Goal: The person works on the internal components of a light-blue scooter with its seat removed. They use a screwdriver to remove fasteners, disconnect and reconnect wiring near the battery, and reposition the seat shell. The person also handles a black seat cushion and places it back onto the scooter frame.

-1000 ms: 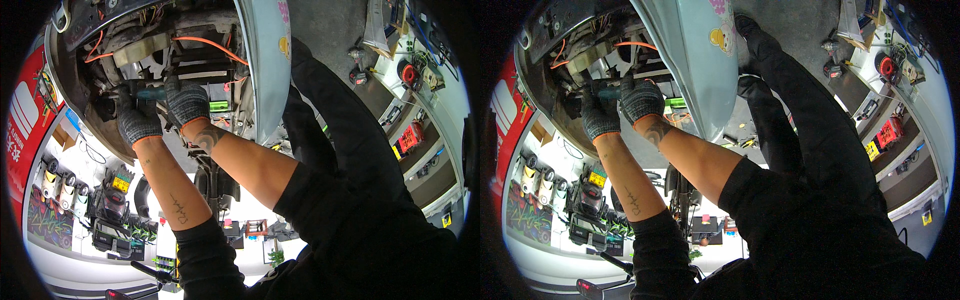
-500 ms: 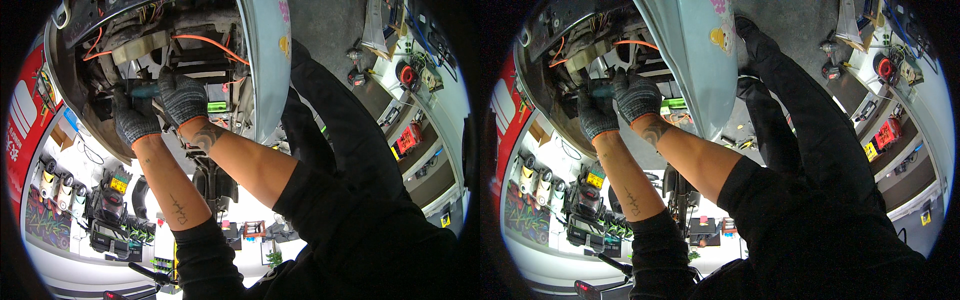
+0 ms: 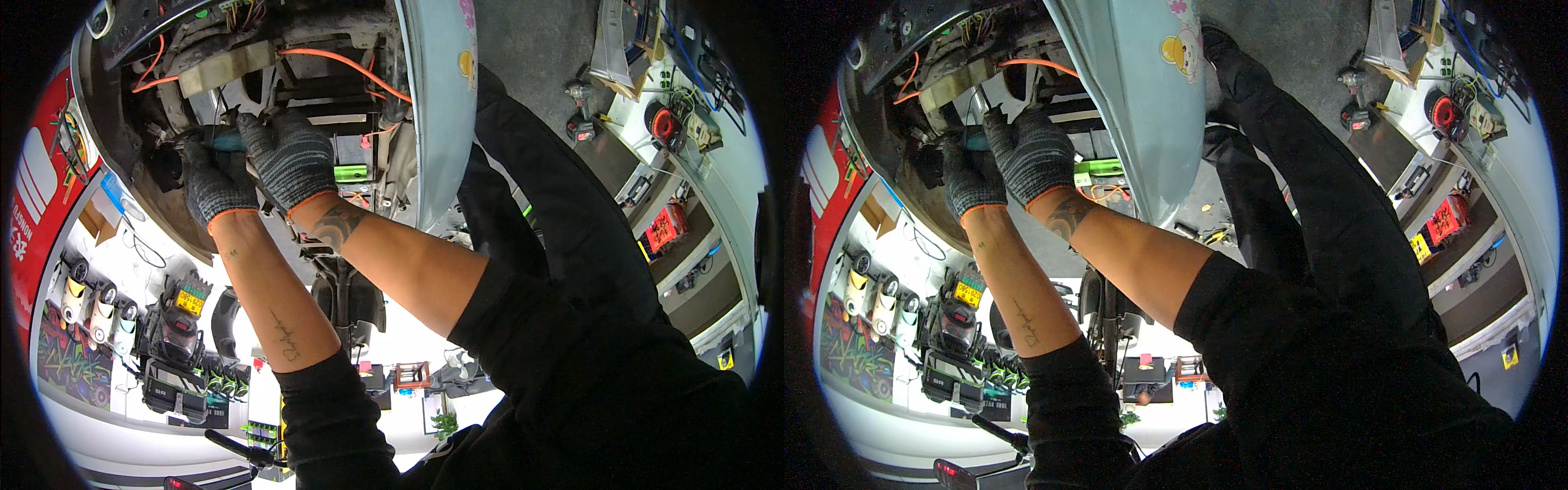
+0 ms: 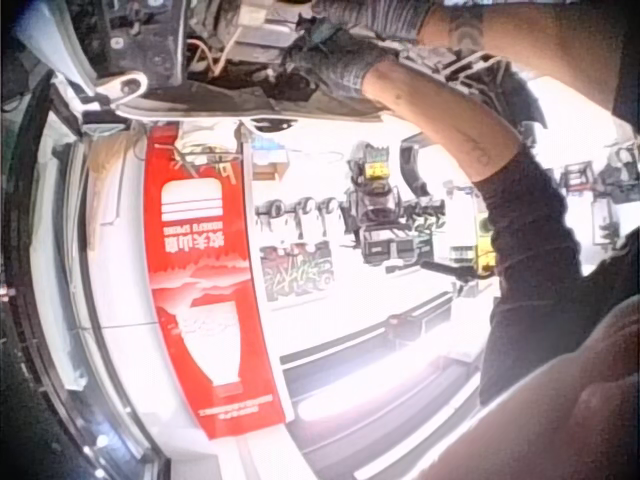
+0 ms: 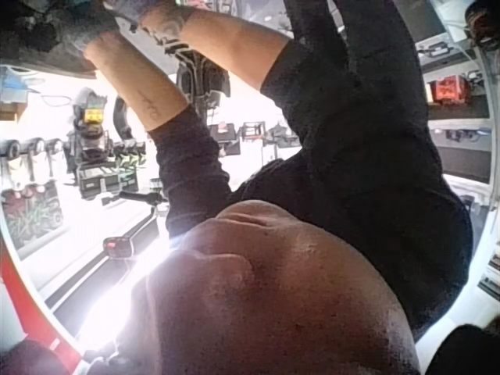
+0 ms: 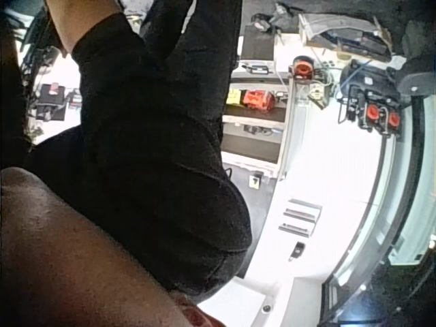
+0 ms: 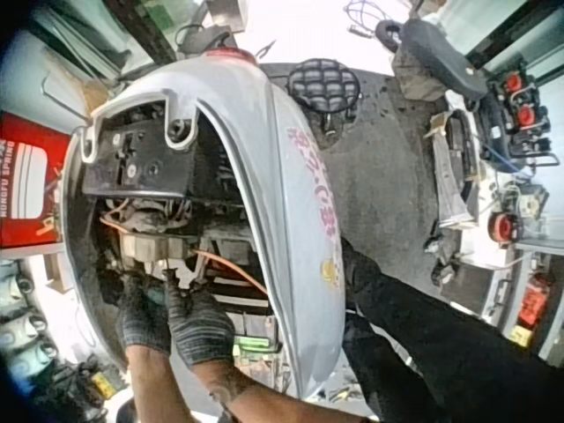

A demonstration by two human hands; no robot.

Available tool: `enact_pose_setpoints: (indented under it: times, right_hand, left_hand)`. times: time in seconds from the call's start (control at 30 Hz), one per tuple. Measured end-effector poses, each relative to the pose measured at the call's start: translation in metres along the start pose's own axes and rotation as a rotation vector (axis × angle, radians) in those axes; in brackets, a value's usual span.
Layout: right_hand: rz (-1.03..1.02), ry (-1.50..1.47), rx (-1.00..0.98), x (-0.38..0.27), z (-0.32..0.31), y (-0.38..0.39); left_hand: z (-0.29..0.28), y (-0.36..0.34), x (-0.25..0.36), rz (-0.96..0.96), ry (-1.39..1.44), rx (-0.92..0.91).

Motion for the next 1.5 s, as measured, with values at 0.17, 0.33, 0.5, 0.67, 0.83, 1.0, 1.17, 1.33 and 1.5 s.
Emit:
enact_pose_setpoints:
  times: [0.17, 0.33, 0.5, 0.67, 0.83, 1.0, 1.17, 1.33, 1.5]
  right_hand:
    - [0.013, -0.040, 0.087, -0.001, -0.002, 0.002]
    - [0.023, -0.058, 0.112, -0.004, -0.008, 0.004]
    - [0.070, -0.025, 0.046, -0.005, -0.009, 0.004]
    - [0.054, -0.027, 0.052, -0.004, -0.009, 0.004]
    - [0.040, -0.077, 0.099, -0.005, -0.008, 0.004]
    - [0.063, -0.076, 0.073, -0.007, -0.012, 0.005]
    - [0.094, -0.100, 0.033, -0.006, -0.012, 0.005]
    - [0.051, -0.077, 0.086, -0.005, -0.009, 0.004]
    - [0.104, -0.127, 0.032, -0.004, -0.009, 0.004]
  left_hand:
    - [0.003, 0.010, 0.002, 0.024, -0.060, 0.031]
    - [0.005, 0.018, 0.002, 0.068, -0.034, 0.039]
    - [0.002, 0.016, 0.001, 0.086, 0.009, 0.043]
    - [-0.002, 0.015, 0.000, 0.082, 0.037, 0.008]
    - [0.001, 0.018, 0.003, 0.063, -0.001, -0.022]
    - [0.006, 0.025, 0.003, 0.063, -0.043, 0.057]
    - [0.012, 0.028, 0.002, 0.066, -0.045, 0.074]
    - [0.013, 0.028, 0.003, 0.063, -0.054, 0.048]
    - [0.011, 0.029, 0.002, 0.086, -0.013, 0.031]
Point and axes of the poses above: each hand's wrist, its own y-axis away from the middle knuckle, its own z-axis out of the palm, x = y × z, the point moved 2 cm from there along -y, towards the middle knuckle, and after that the axes turned 3 degrees about -z, right-handed, at the moved point
